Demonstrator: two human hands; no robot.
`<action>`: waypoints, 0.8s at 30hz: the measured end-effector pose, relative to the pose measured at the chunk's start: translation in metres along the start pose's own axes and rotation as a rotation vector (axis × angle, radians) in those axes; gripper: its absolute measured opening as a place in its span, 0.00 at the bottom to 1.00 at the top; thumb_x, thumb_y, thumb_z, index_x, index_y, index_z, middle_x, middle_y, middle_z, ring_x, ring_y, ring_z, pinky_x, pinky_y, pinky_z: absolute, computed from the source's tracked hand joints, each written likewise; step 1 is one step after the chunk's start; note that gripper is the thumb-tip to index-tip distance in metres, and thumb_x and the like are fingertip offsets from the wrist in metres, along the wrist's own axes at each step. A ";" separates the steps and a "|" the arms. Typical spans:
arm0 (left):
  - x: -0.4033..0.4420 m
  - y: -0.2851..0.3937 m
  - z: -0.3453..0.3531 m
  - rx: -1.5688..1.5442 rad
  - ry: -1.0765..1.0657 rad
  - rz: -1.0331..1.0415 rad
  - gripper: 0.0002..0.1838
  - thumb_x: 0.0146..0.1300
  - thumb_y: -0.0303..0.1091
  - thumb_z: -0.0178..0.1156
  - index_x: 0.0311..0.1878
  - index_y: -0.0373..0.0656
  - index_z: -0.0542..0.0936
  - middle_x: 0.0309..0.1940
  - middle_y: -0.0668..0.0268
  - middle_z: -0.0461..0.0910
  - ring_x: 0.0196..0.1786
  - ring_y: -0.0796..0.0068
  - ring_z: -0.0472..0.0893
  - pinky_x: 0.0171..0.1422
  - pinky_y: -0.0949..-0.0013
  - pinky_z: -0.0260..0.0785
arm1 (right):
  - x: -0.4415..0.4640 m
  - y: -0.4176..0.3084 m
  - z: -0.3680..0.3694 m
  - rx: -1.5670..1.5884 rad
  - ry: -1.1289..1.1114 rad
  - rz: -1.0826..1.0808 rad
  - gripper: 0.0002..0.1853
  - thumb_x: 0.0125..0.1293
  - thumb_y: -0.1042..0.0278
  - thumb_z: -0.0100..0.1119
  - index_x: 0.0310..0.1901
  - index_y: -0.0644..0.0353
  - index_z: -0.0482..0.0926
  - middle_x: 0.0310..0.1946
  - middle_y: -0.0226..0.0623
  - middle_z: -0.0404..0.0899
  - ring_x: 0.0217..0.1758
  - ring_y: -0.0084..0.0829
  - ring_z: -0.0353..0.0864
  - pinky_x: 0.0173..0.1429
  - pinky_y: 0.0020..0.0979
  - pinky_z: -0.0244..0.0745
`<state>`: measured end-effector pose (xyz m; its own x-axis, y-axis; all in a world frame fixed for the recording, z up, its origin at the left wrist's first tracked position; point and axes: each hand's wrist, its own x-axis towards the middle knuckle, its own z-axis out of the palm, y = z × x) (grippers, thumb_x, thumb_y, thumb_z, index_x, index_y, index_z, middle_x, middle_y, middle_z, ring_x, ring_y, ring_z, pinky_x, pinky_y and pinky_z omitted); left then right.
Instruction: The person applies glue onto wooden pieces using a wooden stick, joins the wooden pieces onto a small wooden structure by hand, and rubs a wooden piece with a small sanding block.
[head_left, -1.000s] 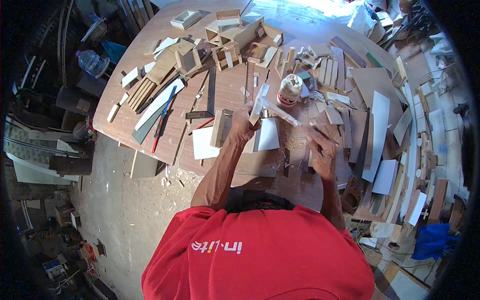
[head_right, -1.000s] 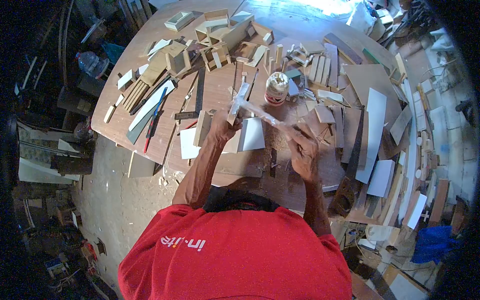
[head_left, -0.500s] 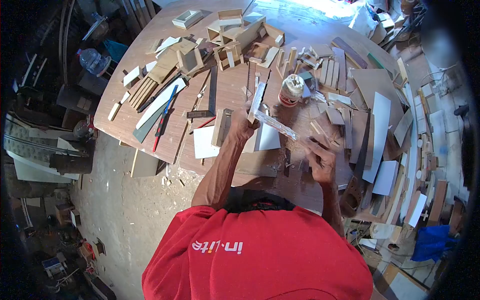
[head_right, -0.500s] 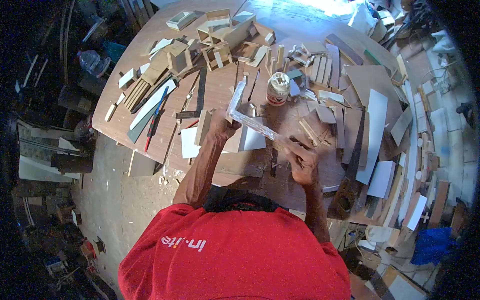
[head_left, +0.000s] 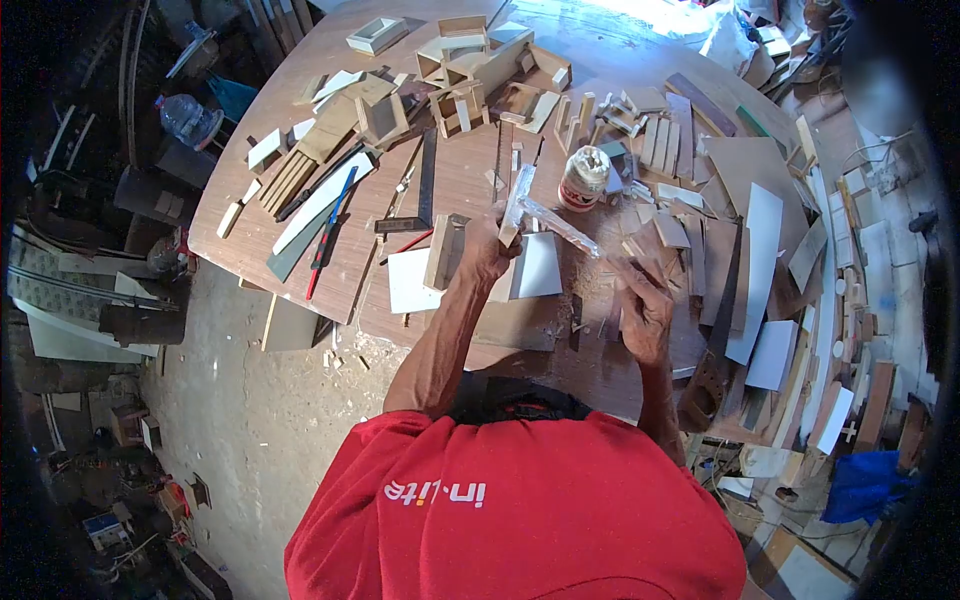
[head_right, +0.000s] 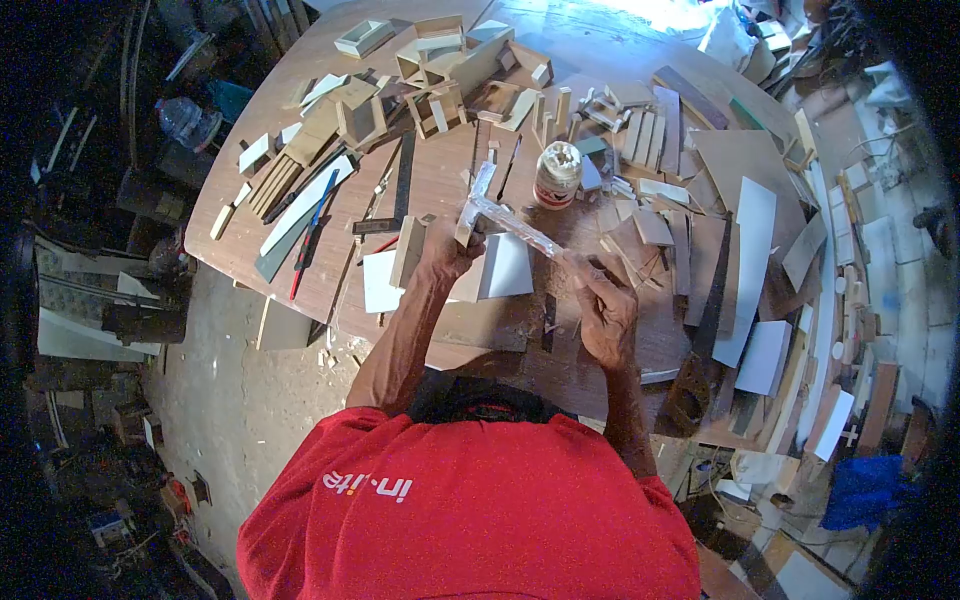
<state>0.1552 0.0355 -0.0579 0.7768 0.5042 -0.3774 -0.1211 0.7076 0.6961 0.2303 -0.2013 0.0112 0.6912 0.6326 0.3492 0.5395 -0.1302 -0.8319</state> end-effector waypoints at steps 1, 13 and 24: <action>-0.001 0.001 0.000 -0.001 0.001 0.000 0.08 0.64 0.33 0.52 0.40 0.40 0.76 0.19 0.73 0.67 0.17 0.83 0.64 0.18 0.78 0.54 | -0.001 0.000 -0.001 0.000 -0.002 0.000 0.14 0.63 0.80 0.56 0.50 0.64 0.81 0.42 0.40 0.76 0.46 0.32 0.75 0.49 0.26 0.68; -0.002 -0.002 0.013 0.102 0.257 -0.043 0.11 0.66 0.36 0.51 0.41 0.43 0.80 0.29 0.68 0.79 0.20 0.77 0.73 0.18 0.77 0.57 | 0.017 -0.017 -0.008 -0.290 -0.048 -0.289 0.22 0.53 0.83 0.58 0.50 0.56 0.82 0.37 0.41 0.74 0.39 0.41 0.75 0.44 0.36 0.72; 0.000 -0.003 0.009 -0.029 0.186 -0.068 0.10 0.66 0.37 0.54 0.40 0.42 0.80 0.28 0.70 0.78 0.23 0.79 0.75 0.19 0.73 0.62 | 0.030 -0.012 0.010 0.005 0.054 -0.023 0.15 0.64 0.78 0.55 0.53 0.60 0.80 0.35 0.31 0.73 0.33 0.21 0.68 0.36 0.24 0.62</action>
<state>0.1609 0.0291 -0.0543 0.6564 0.5359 -0.5310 -0.0922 0.7555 0.6486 0.2395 -0.1736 0.0275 0.7037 0.5933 0.3909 0.5532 -0.1122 -0.8255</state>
